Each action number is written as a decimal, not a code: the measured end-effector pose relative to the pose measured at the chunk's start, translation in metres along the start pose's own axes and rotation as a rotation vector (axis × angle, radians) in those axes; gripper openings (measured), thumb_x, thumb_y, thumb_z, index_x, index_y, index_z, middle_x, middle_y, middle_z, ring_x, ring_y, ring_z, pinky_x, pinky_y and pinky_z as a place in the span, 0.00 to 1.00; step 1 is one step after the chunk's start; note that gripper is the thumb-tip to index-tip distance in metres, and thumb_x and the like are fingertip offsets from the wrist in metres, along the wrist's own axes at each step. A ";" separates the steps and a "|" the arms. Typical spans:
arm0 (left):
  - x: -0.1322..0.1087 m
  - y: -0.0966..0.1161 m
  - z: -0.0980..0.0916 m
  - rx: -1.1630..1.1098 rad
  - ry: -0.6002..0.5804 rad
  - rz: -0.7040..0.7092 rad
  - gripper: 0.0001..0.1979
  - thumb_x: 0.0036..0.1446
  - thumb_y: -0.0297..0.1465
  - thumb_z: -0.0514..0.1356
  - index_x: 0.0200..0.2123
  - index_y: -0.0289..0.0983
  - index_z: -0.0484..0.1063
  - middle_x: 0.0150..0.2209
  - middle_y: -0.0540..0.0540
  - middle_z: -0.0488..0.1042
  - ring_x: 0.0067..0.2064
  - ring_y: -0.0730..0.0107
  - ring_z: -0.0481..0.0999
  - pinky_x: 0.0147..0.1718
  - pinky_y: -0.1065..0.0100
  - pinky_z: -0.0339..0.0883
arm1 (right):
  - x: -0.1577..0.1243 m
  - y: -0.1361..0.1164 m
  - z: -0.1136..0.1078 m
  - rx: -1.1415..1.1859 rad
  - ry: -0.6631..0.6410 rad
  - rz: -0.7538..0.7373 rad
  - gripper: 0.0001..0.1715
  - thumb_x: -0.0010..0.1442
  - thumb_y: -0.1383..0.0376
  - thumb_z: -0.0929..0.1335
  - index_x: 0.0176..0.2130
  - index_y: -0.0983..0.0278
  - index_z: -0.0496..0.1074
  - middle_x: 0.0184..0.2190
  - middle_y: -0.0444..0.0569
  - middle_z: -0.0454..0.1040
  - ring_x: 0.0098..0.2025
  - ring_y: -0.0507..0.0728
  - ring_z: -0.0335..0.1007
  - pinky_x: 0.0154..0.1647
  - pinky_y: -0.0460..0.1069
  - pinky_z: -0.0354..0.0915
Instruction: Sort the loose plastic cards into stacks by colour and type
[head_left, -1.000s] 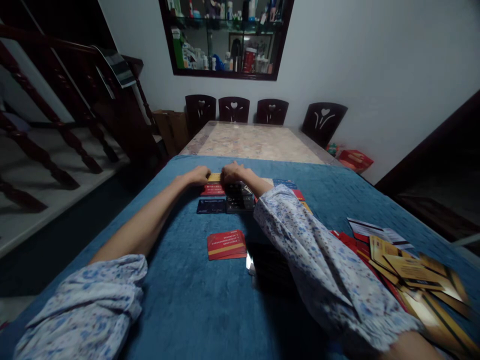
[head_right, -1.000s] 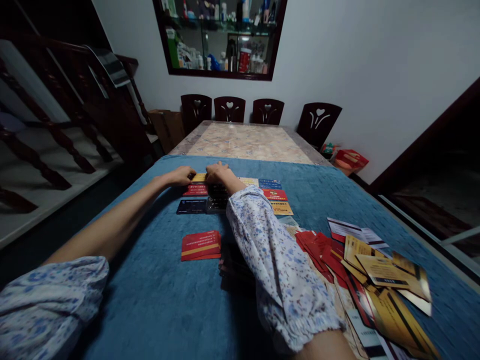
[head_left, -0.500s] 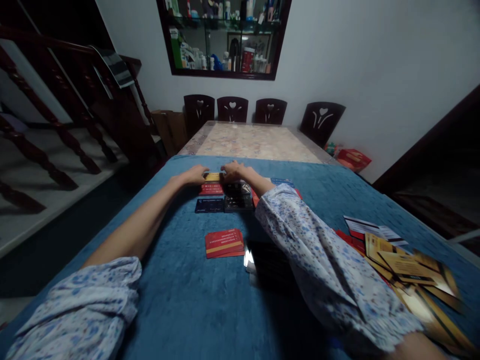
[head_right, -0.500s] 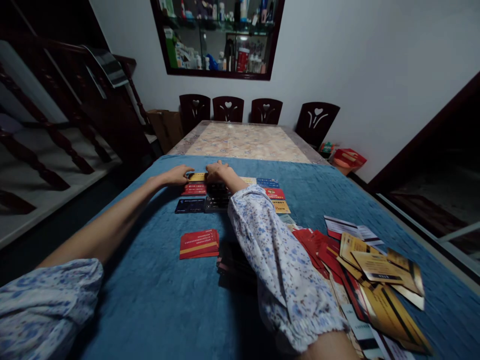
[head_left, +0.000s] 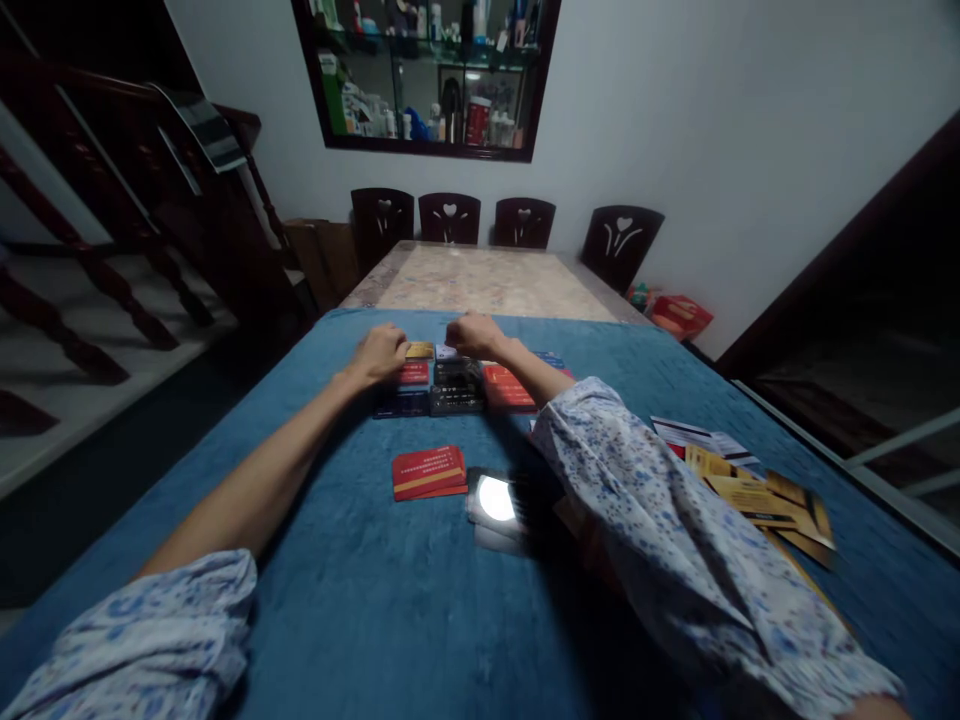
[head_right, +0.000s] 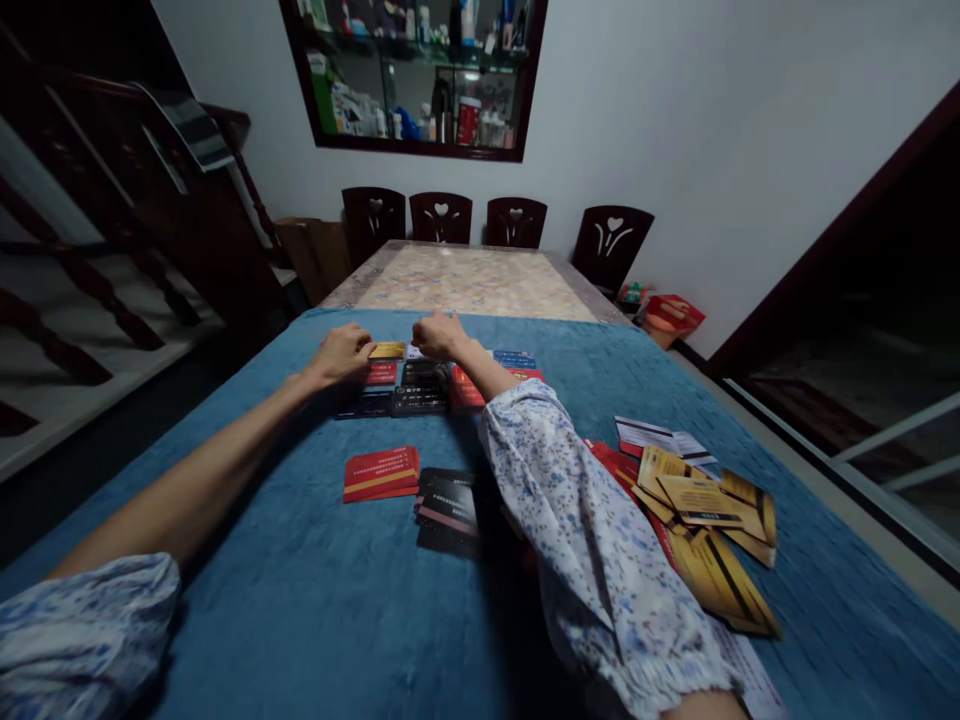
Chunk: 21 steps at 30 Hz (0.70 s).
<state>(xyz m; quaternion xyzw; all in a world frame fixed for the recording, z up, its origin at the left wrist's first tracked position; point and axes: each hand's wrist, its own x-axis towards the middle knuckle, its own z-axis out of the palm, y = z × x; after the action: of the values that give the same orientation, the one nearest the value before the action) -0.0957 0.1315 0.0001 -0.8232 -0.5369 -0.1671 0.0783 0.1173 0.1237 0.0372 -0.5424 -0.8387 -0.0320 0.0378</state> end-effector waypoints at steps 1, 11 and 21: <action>-0.002 0.005 -0.001 0.003 0.009 -0.007 0.18 0.63 0.33 0.51 0.35 0.33 0.80 0.39 0.37 0.79 0.43 0.58 0.77 0.44 0.65 0.69 | -0.005 0.001 -0.002 -0.007 0.011 0.009 0.16 0.64 0.66 0.66 0.49 0.61 0.80 0.50 0.54 0.81 0.55 0.61 0.72 0.50 0.51 0.63; -0.014 0.055 -0.008 -0.041 0.001 0.053 0.16 0.62 0.28 0.51 0.38 0.33 0.80 0.41 0.36 0.80 0.43 0.58 0.77 0.42 0.64 0.68 | -0.050 0.020 -0.006 -0.006 0.025 0.060 0.18 0.64 0.68 0.64 0.49 0.60 0.80 0.49 0.54 0.81 0.56 0.63 0.72 0.48 0.51 0.61; -0.028 0.112 -0.010 -0.156 -0.002 0.199 0.16 0.59 0.23 0.51 0.39 0.33 0.80 0.41 0.38 0.79 0.44 0.58 0.77 0.47 0.62 0.70 | -0.103 0.042 -0.007 -0.039 0.026 0.103 0.19 0.64 0.68 0.63 0.48 0.60 0.80 0.48 0.52 0.81 0.54 0.63 0.70 0.47 0.52 0.60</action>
<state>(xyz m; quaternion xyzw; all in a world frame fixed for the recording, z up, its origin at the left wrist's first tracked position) -0.0059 0.0586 0.0046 -0.8762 -0.4381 -0.1988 0.0295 0.1977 0.0470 0.0344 -0.5849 -0.8084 -0.0533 0.0399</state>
